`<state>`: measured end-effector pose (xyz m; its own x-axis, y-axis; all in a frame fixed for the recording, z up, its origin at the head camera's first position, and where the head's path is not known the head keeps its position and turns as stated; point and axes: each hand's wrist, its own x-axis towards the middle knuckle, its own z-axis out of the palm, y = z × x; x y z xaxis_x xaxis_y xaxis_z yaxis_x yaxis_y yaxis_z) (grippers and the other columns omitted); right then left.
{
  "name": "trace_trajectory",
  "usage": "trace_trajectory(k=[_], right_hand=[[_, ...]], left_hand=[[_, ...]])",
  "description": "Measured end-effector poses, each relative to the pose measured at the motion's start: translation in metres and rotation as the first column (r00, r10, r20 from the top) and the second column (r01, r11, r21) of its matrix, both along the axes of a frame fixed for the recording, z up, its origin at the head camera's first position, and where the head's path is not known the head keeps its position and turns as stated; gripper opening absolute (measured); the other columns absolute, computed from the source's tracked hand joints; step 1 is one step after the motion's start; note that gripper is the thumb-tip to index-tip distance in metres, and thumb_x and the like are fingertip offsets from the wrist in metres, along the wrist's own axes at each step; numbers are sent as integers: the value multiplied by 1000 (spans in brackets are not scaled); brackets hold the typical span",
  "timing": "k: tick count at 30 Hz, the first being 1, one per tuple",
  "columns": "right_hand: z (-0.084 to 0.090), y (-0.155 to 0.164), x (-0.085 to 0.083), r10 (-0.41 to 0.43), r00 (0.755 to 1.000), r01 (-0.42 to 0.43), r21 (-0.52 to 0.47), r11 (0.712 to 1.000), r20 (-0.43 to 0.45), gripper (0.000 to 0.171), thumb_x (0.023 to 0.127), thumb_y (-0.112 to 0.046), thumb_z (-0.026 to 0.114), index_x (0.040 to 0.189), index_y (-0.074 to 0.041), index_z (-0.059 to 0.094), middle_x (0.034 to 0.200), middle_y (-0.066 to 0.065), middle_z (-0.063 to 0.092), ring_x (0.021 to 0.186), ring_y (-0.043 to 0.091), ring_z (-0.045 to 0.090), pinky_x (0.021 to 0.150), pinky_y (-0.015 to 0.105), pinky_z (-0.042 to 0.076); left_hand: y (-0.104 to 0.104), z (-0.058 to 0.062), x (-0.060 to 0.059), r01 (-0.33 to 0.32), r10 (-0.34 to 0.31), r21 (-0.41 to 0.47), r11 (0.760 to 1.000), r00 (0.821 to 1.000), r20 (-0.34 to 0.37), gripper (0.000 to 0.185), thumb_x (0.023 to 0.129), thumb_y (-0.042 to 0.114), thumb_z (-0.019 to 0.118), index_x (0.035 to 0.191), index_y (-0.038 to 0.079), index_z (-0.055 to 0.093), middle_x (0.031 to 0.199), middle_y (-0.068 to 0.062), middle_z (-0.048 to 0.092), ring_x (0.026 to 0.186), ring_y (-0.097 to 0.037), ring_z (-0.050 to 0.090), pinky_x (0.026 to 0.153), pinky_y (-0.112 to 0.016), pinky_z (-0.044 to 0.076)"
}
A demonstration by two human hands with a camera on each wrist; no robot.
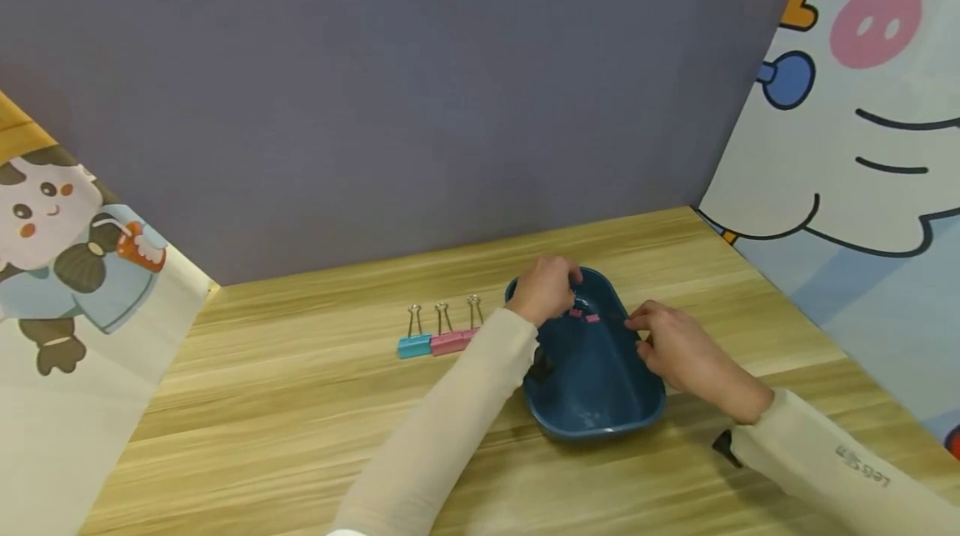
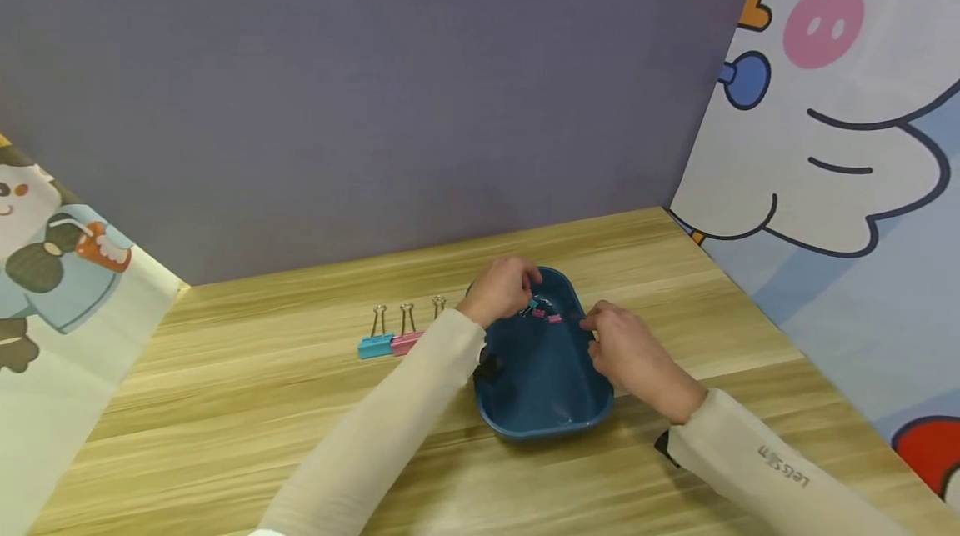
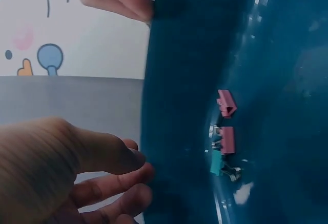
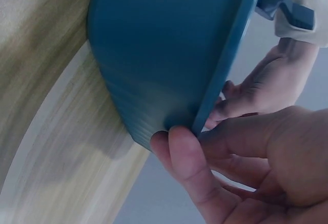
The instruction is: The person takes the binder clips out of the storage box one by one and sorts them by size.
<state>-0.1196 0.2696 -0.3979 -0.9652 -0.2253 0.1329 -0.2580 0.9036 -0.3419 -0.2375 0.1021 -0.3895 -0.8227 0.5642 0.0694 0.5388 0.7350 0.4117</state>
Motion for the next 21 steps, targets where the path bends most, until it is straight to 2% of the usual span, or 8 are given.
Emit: trace_trajectory(k=[5, 9, 13, 17, 21], right_hand=[[0, -1, -1, -6, 1000, 6, 2, 1000, 0, 25, 79, 6, 65, 103, 13, 65, 105, 19, 57, 74, 21, 63, 63, 35, 52], [1, -2, -1, -14, 1000, 14, 7, 1000, 10, 25, 80, 7, 65, 104, 13, 65, 105, 19, 57, 76, 22, 62, 65, 36, 52], [1, -2, 0, -17, 1000, 17, 7, 1000, 11, 25, 80, 7, 65, 104, 13, 64, 105, 19, 57, 76, 22, 62, 65, 36, 52], [1, -2, 0, -16, 1000, 16, 10, 1000, 14, 25, 80, 7, 65, 104, 13, 64, 105, 18, 57, 76, 22, 62, 64, 35, 51], [2, -2, 0, -9, 1000, 9, 17, 1000, 16, 25, 80, 6, 65, 104, 13, 64, 104, 18, 57, 76, 22, 62, 64, 34, 52]], left_hand=[[2, -8, -2, -16, 17, -94, 995, 1000, 3, 32, 86, 7, 67, 115, 20, 67, 114, 2, 63, 80, -12, 57, 58, -24, 43], [2, -14, -2, -15, 19, -166, 986, 1000, 24, 34, 89, 13, 66, 121, 22, 64, 121, 3, 60, 94, -17, 59, 62, -26, 45], [3, -23, -3, -22, 24, -205, 978, 1000, 9, 34, 89, 14, 66, 121, 22, 65, 121, 3, 61, 96, -19, 60, 67, -29, 49], [7, -31, -5, -22, 12, -247, 969, 999, -42, 31, 88, 13, 65, 118, 21, 68, 118, 3, 63, 96, -19, 62, 71, -34, 52], [12, -34, -6, -31, 4, -285, 958, 996, -93, 24, 88, 14, 64, 110, 21, 71, 109, 2, 66, 89, -18, 63, 64, -34, 52]])
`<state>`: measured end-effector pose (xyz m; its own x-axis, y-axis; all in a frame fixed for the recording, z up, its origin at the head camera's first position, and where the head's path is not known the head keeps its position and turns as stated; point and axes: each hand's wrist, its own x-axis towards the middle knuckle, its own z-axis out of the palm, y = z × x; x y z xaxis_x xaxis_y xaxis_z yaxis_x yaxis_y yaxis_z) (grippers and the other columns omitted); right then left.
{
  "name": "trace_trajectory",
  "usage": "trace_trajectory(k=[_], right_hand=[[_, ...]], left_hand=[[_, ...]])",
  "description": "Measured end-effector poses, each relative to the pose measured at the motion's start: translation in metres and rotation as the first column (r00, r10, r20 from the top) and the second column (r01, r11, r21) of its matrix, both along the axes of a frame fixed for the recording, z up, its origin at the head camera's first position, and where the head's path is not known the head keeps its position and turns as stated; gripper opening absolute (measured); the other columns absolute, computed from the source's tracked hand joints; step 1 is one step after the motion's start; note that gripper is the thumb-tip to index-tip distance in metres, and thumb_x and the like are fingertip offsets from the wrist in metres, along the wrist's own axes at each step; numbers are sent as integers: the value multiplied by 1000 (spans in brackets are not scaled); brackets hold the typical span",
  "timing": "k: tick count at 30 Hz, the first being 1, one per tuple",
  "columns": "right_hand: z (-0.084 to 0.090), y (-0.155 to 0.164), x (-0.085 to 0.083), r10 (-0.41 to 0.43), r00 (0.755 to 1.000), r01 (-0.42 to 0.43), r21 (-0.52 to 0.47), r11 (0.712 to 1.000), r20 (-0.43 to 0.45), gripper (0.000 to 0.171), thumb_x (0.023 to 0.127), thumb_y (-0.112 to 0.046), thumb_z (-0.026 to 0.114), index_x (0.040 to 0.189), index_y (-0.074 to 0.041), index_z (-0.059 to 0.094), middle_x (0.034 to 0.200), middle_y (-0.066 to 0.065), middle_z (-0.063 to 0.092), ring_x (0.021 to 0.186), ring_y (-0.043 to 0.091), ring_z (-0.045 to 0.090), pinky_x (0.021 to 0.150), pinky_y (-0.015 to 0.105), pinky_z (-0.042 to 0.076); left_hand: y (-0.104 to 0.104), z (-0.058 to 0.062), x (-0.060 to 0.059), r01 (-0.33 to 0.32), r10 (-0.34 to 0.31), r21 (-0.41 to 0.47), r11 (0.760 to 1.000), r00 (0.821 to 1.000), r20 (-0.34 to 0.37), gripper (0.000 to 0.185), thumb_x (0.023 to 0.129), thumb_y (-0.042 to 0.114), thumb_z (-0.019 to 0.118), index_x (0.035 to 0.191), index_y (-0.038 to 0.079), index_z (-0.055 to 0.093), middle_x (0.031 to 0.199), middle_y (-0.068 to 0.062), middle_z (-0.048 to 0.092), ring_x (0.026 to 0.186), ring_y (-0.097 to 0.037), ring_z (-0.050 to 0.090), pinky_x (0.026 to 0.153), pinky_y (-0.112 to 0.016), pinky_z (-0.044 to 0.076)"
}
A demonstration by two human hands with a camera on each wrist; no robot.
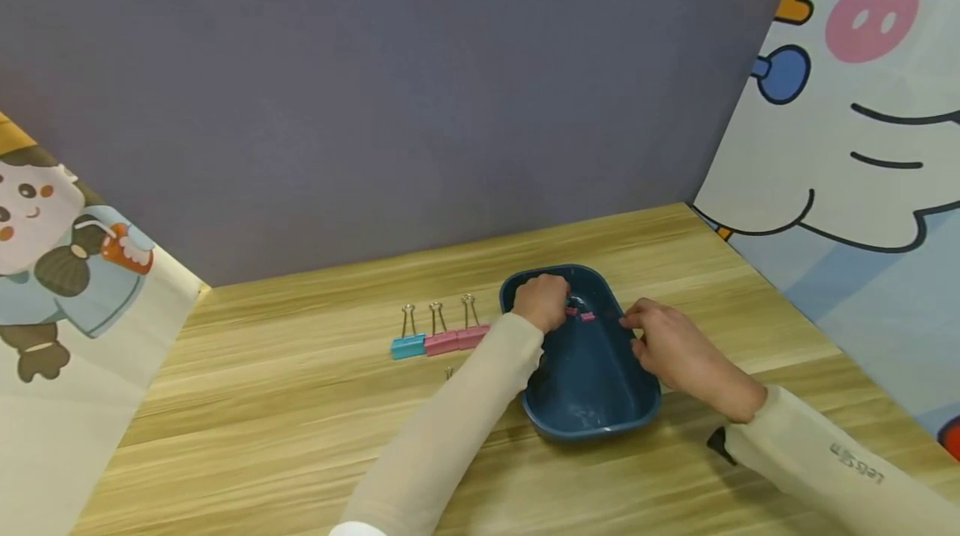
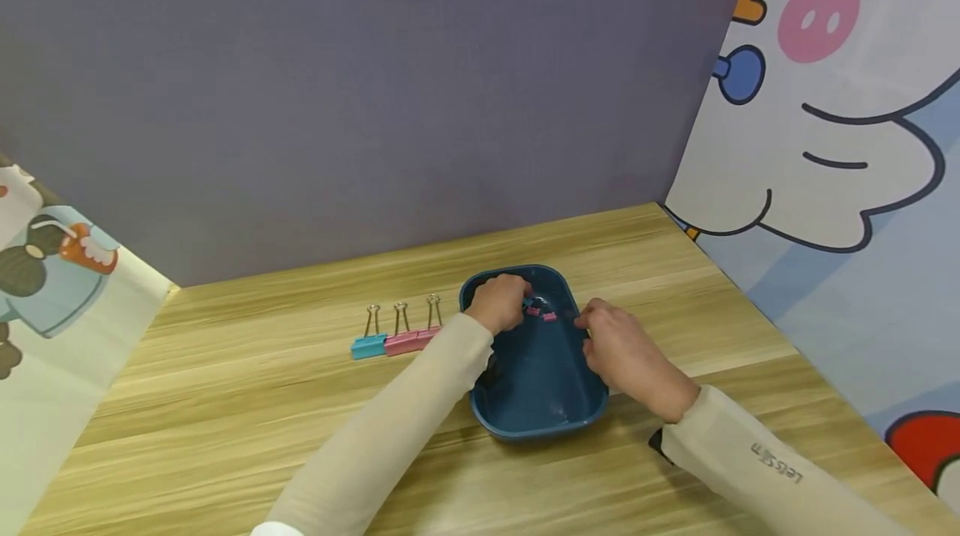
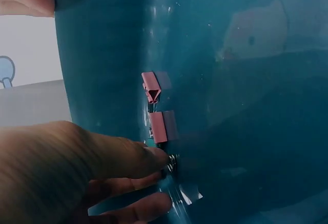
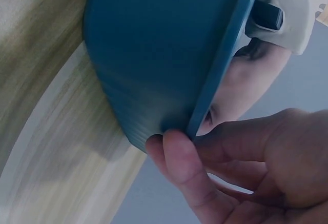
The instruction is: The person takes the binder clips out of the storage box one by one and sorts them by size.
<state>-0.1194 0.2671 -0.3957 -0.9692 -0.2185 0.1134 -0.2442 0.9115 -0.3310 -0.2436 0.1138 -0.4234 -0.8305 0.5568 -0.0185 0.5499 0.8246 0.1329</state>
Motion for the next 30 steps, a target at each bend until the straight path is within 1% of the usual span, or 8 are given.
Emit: trace_trajectory(k=[3, 6, 11, 15, 19, 23, 27, 30], right_hand=[[1, -1, 0, 4, 1000, -4, 4, 1000, -6, 24, 80, 6, 66, 103, 12, 65, 103, 18, 57, 76, 23, 62, 63, 34, 52], [0, -1, 0, 4, 1000, -4, 7, 1000, -16, 24, 79, 6, 66, 102, 12, 65, 103, 18, 57, 76, 23, 62, 64, 35, 52], [-2, 0, -1, 10, 999, -10, 10, 1000, -41, 23, 78, 6, 67, 101, 12, 66, 104, 18, 58, 76, 24, 62, 65, 37, 52], [-2, 0, -1, 0, 1000, 0, 12, 1000, -31, 23, 79, 6, 66, 101, 12, 66, 103, 18, 58, 75, 23, 61, 64, 36, 51], [-2, -1, -1, -5, 999, 6, 24, 1000, -32, 23, 78, 6, 66, 101, 12, 66, 102, 17, 58, 76, 23, 61, 64, 36, 51], [-2, -1, 0, -5, 999, 6, 31, 1000, -41, 24, 78, 7, 66, 101, 12, 66, 102, 18, 58, 77, 25, 61, 65, 37, 52], [-2, -1, -1, -6, 999, 7, 30, 1000, -40, 24, 78, 7, 66, 101, 12, 66, 102, 18, 58, 77, 24, 61, 64, 37, 52], [-3, -1, -1, -7, 999, 8, 28, 1000, -35, 24, 78, 7, 66, 101, 12, 66, 102, 18, 58, 77, 25, 61, 65, 37, 52]], left_hand=[[2, -1, 0, -1, 1, -9, 1000, 1000, -18, 15, 88, 14, 64, 101, 20, 71, 101, 2, 67, 84, -18, 63, 60, -34, 51], [3, -1, 0, 6, -6, -11, 1000, 999, -31, 11, 89, 15, 62, 96, 20, 69, 98, 0, 67, 83, -19, 63, 59, -34, 50], [6, -2, 1, 14, -14, -8, 1000, 999, -31, 12, 93, 16, 58, 95, 19, 69, 98, -3, 67, 84, -21, 63, 61, -35, 51], [9, -3, 2, 4, -4, -6, 1000, 1000, -23, 14, 94, 17, 56, 94, 17, 71, 98, -5, 67, 84, -21, 64, 62, -36, 51], [9, -4, 1, 0, 0, -5, 1000, 1000, -22, 12, 92, 16, 59, 93, 15, 71, 98, -6, 67, 83, -22, 63, 63, -35, 51], [7, -5, 1, 12, -12, 8, 1000, 1000, -21, 6, 88, 16, 64, 88, 15, 70, 95, -6, 67, 79, -20, 63, 59, -33, 50], [5, -2, 2, 13, -12, 20, 1000, 1000, -5, 3, 85, 17, 67, 87, 14, 69, 94, -6, 67, 76, -19, 62, 58, -31, 48], [3, 5, 4, 15, -16, 43, 999, 1000, 20, 2, 86, 15, 68, 84, 13, 67, 89, -4, 66, 71, -17, 59, 56, -29, 46]])
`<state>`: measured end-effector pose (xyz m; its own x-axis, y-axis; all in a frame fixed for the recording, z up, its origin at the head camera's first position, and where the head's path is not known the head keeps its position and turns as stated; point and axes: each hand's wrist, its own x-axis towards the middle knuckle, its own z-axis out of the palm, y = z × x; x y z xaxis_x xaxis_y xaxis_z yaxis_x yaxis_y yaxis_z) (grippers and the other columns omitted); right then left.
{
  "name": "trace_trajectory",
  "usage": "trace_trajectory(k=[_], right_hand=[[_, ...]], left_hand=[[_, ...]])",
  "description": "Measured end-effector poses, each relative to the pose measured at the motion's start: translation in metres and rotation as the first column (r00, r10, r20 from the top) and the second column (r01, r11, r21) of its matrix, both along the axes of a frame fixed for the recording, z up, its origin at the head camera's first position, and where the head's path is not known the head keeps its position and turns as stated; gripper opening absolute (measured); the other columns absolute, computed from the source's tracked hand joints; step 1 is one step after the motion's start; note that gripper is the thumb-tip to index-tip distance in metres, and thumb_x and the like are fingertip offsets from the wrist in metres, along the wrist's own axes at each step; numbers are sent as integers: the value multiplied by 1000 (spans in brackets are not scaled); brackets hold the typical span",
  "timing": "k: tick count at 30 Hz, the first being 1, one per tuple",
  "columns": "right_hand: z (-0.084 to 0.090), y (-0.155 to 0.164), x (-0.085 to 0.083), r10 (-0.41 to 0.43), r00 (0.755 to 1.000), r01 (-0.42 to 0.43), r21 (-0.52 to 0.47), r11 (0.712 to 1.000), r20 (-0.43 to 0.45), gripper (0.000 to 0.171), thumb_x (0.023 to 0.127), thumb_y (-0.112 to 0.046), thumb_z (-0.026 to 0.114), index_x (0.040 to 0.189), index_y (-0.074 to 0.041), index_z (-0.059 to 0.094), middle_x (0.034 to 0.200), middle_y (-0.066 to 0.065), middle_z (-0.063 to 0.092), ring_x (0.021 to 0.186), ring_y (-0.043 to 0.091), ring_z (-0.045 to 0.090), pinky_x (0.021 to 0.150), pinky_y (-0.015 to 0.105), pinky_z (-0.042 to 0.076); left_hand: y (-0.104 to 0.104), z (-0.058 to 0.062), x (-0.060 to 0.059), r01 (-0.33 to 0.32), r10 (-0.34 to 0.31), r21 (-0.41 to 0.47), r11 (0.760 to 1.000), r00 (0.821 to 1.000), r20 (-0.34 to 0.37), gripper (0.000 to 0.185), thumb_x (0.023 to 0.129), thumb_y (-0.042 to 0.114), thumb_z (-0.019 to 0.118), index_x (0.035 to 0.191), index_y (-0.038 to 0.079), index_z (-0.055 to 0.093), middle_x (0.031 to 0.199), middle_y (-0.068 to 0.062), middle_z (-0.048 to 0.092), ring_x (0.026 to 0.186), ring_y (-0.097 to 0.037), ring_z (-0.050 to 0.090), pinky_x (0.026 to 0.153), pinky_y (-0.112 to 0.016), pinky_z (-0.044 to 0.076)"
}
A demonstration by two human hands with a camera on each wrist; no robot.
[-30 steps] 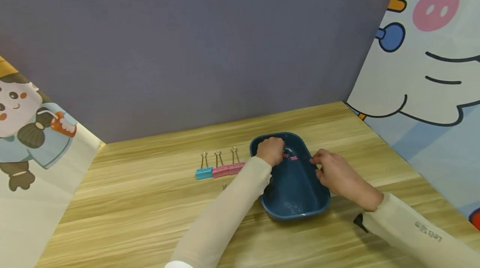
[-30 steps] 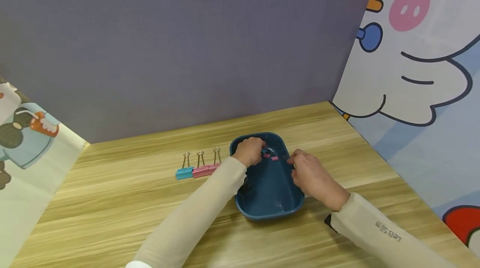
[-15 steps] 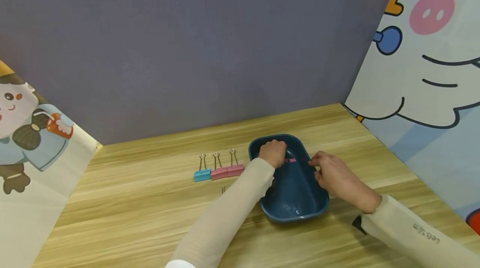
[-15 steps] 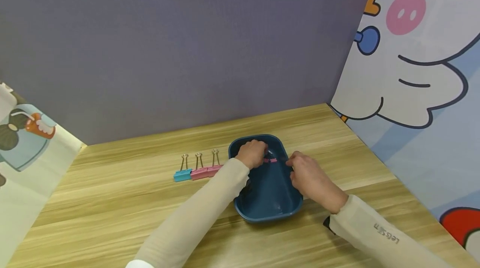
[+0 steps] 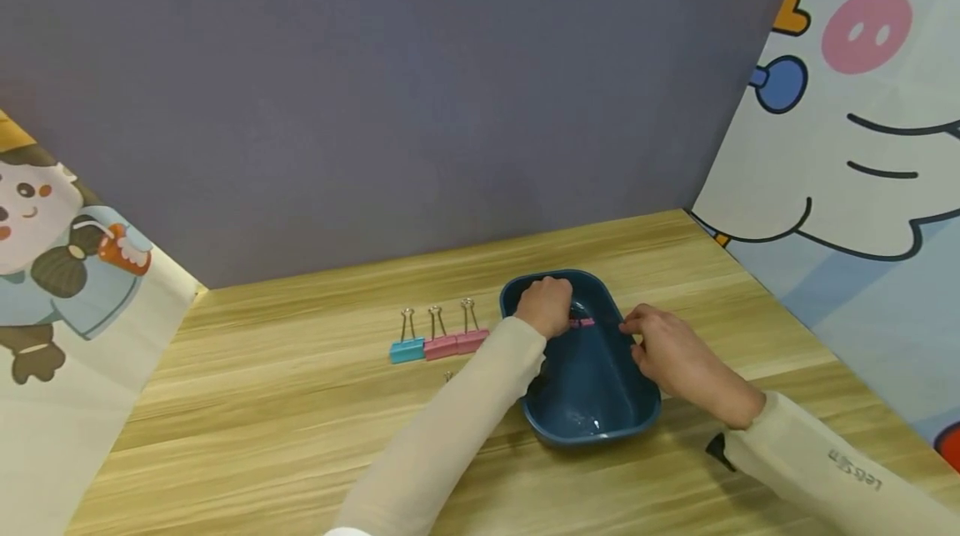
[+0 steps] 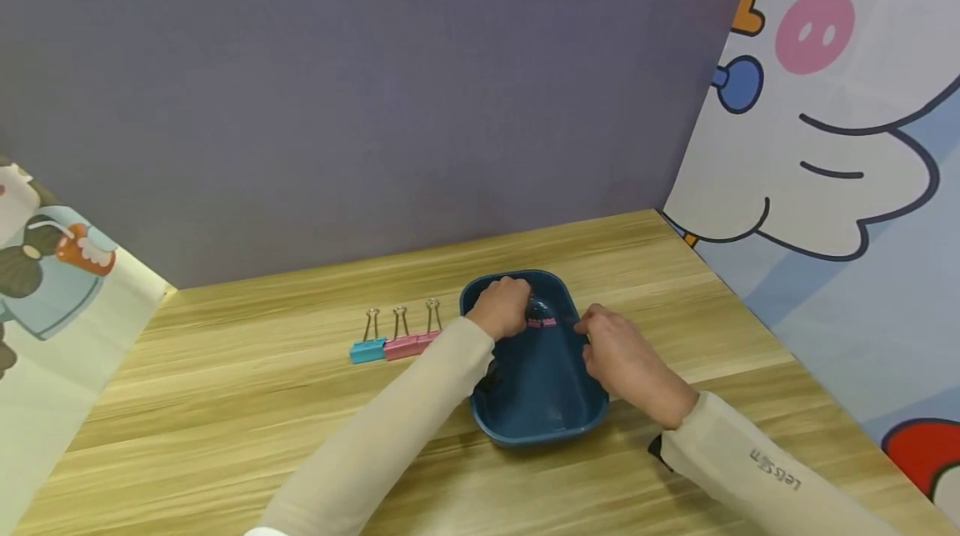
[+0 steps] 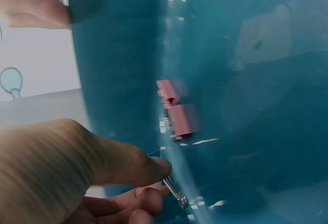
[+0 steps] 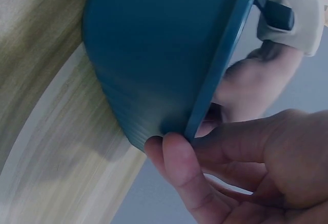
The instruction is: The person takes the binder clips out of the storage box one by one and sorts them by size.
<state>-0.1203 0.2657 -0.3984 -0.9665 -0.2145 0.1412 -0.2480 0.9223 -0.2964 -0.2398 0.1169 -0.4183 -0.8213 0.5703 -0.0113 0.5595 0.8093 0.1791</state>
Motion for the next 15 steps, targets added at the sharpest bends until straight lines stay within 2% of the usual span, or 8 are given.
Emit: trace_trajectory(k=[5, 10, 13, 15], right_hand=[[1, -2, 0, 4, 1000, -4, 1, 1000, 15, 24, 78, 7, 66, 101, 12, 66, 104, 19, 58, 79, 26, 61, 68, 40, 52], [0, -1, -1, 10, 1000, -9, -4, 1000, 22, 25, 78, 6, 66, 102, 12, 66, 102, 18, 58, 76, 24, 62, 66, 38, 52], [0, 0, -1, 7, 1000, -7, -9, 1000, 19, 24, 78, 6, 67, 101, 12, 66, 102, 18, 58, 75, 23, 62, 65, 38, 52], [0, 0, -1, 7, 1000, -7, -8, 1000, 17, 23, 78, 6, 67, 100, 12, 66, 102, 18, 58, 74, 23, 63, 64, 37, 52]], left_hand=[[-4, 20, 7, 4, -6, 64, 998, 1000, 29, 13, 85, 8, 68, 75, 12, 62, 70, -1, 56, 62, -14, 52, 52, -26, 43], [-9, 38, 13, 47, -48, 124, 991, 999, 7, 17, 83, 1, 65, 72, 9, 55, 62, 0, 40, 54, -13, 37, 48, -24, 35], [-12, 45, 16, 68, -68, 174, 982, 998, -7, 11, 82, -3, 64, 83, 8, 62, 71, 1, 51, 57, -10, 40, 49, -22, 35], [-14, 49, 18, 72, -73, 187, 980, 997, -4, 16, 81, -3, 65, 94, 7, 67, 83, 0, 59, 63, -9, 47, 52, -20, 38]])
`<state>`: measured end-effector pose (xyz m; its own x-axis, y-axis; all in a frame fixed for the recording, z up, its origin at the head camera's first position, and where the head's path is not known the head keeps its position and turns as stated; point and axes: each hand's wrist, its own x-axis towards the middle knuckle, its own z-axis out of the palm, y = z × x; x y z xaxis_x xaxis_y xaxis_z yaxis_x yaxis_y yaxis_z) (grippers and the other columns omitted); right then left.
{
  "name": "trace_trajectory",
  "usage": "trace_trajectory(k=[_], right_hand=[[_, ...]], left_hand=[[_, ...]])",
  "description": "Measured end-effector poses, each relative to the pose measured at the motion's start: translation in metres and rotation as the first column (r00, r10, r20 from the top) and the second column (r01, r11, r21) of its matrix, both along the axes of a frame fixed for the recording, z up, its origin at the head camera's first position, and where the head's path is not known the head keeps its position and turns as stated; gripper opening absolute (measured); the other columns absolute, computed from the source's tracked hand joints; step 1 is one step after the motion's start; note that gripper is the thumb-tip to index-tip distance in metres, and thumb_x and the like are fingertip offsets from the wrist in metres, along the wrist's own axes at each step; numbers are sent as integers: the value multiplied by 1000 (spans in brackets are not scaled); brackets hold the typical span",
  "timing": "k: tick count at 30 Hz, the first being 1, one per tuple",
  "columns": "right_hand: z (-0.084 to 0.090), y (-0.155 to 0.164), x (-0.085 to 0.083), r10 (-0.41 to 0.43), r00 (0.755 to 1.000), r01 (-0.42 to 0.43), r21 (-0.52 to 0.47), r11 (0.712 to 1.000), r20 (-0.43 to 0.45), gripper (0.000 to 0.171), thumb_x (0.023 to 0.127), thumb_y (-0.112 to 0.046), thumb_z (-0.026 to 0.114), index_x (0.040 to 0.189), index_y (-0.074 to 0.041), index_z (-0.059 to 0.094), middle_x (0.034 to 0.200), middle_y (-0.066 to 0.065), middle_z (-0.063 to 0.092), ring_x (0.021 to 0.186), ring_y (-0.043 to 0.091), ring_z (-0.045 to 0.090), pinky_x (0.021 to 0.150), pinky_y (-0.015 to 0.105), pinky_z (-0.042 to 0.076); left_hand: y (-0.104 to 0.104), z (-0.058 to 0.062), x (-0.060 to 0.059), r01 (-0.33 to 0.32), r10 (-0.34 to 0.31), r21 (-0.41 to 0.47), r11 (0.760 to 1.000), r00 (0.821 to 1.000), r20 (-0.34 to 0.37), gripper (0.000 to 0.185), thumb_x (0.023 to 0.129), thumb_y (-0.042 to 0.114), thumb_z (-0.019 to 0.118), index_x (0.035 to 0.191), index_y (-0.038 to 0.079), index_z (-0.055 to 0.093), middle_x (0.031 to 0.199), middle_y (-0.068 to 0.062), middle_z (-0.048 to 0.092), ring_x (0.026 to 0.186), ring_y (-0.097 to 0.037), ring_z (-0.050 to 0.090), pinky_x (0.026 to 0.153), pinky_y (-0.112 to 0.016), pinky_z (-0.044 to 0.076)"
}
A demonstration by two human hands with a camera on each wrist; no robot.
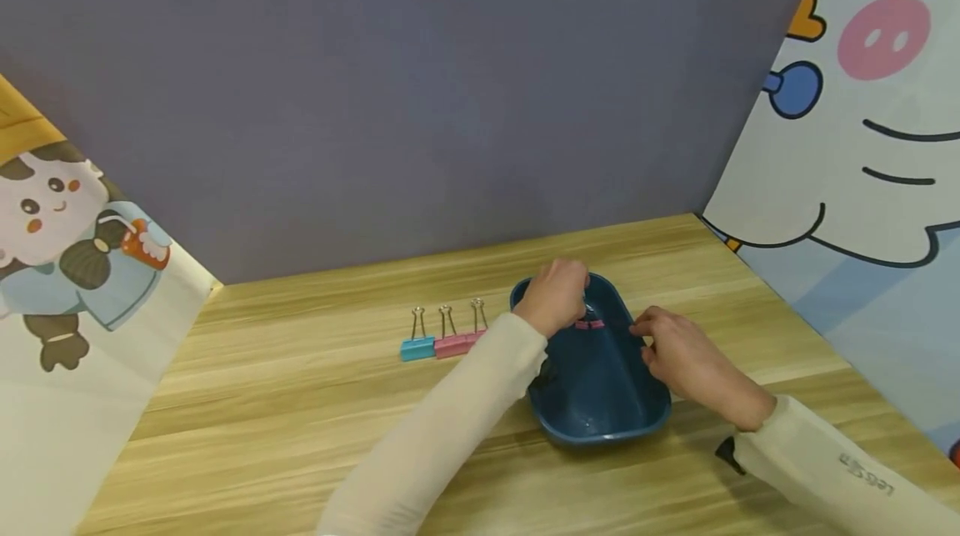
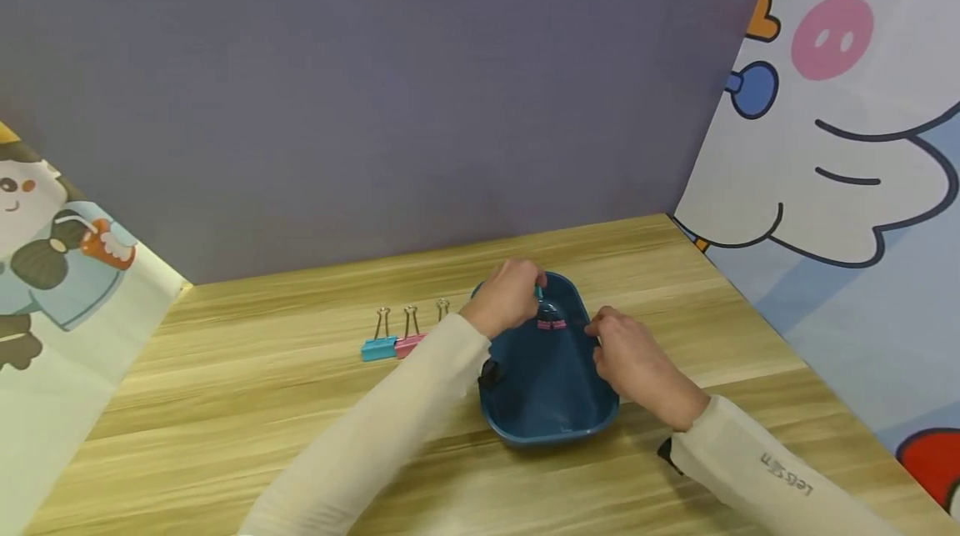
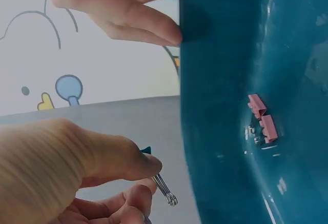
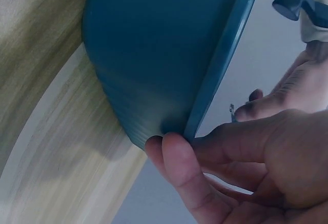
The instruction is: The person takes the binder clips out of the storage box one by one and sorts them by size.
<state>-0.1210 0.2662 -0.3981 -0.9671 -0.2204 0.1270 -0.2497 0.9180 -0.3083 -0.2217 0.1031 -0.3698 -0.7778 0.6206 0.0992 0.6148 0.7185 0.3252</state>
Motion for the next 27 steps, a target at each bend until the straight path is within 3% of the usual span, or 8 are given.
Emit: trace_trajectory(k=[2, 5, 7, 14, 21, 27], right_hand=[[0, 0, 0, 3, 1000, -3, 5, 1000, -6, 23, 78, 6, 67, 100, 11, 66, 103, 18, 58, 75, 24, 63, 64, 38, 52], [0, 1, 0, 9, 1000, -9, 12, 1000, -15, 22, 78, 6, 67, 99, 11, 66, 102, 18, 58, 74, 24, 63, 64, 38, 51], [0, 1, 0, 12, 1000, -12, 10, 1000, -19, 22, 78, 6, 67, 99, 11, 66, 101, 18, 58, 74, 24, 63, 63, 37, 51], [1, 0, 1, 9, 1000, -9, 4, 1000, -26, 23, 77, 6, 67, 100, 11, 66, 102, 19, 58, 75, 24, 63, 64, 39, 52], [-1, 1, 1, 12, 1000, -12, -6, 1000, -28, 24, 77, 7, 66, 100, 12, 66, 104, 20, 58, 75, 24, 63, 63, 37, 52], [-1, 1, 0, 14, 1000, -15, -8, 1000, -23, 24, 77, 7, 66, 100, 12, 66, 103, 20, 58, 75, 24, 64, 62, 37, 52]], left_hand=[[-2, 3, 2, -5, 5, 14, 1000, 1000, 12, 30, 81, -2, 67, 109, 9, 67, 102, -1, 65, 73, -10, 55, 56, -19, 43], [-5, 7, 5, -10, 10, 9, 1000, 999, 42, 34, 82, -1, 68, 114, 10, 66, 109, -2, 64, 76, -10, 57, 57, -20, 45], [-9, 10, 7, -9, 8, 7, 1000, 999, 39, 34, 82, -2, 67, 113, 10, 66, 109, -1, 64, 77, -10, 57, 58, -19, 45], [-31, 19, 16, 38, -38, 0, 999, 997, -69, 31, 81, -5, 62, 109, 8, 69, 109, -2, 65, 97, -15, 60, 76, -21, 49], [-64, 24, 24, 33, -35, -33, 999, 999, -36, 33, 84, -7, 60, 112, 8, 67, 107, -4, 61, 94, -16, 58, 70, -19, 48], [-96, 18, 26, 69, -71, -59, 996, 997, -16, 32, 81, -10, 62, 108, 5, 68, 102, -6, 59, 88, -16, 58, 66, -17, 47]])
